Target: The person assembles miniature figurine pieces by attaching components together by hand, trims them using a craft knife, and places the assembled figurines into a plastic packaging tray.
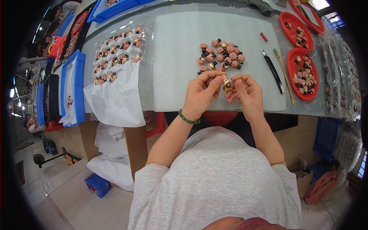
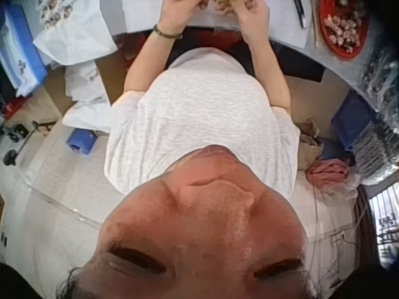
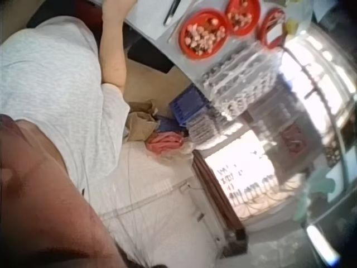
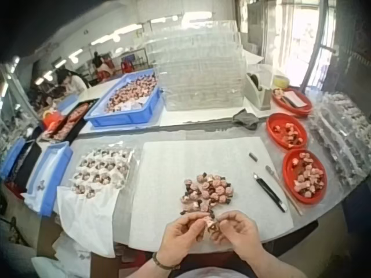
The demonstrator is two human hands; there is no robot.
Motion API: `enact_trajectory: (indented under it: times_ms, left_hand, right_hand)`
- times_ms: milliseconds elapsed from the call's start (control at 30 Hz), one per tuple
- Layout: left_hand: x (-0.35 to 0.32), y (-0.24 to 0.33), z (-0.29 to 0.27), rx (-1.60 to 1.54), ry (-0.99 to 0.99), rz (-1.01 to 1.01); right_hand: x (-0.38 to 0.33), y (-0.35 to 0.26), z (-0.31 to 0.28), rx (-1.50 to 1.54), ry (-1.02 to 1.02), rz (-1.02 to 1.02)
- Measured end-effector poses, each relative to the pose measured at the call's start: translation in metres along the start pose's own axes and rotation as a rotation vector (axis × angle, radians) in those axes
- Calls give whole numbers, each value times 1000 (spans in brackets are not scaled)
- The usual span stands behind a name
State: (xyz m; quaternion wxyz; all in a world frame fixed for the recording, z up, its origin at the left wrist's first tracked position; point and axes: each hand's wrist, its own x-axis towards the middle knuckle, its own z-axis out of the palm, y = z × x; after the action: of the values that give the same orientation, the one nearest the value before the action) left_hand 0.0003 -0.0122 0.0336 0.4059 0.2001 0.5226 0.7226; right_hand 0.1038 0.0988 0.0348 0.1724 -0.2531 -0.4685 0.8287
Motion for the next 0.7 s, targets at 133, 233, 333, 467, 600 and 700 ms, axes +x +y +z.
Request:
enact_trajectory:
  times_ms: [133, 233, 333, 467, 600, 700]
  left_hand:
    - [-1, -1, -3, -131, -27, 11]
    - [-4, -2, -4, -128, -43, -15]
    - [-3, -4, -3, -168, -13, 13]
    - [-3, -3, -4, -217, -20, -2]
    - [-3, -3, -5, -257, -54, -18]
    - [-4, 5, -4, -377, -54, -96]
  right_hand:
    - [-3, 10, -1, -171, -48, -243]
    - [-4, 12, -3, -307, -57, -397]
    - [-5, 14, -4, -430, -67, -506]
    - [-3, 18, -6, -482, -65, -568]
    - [-3, 20, -6, -477, -64, -583]
    - [-2, 19, -8, -454, -45, -572]
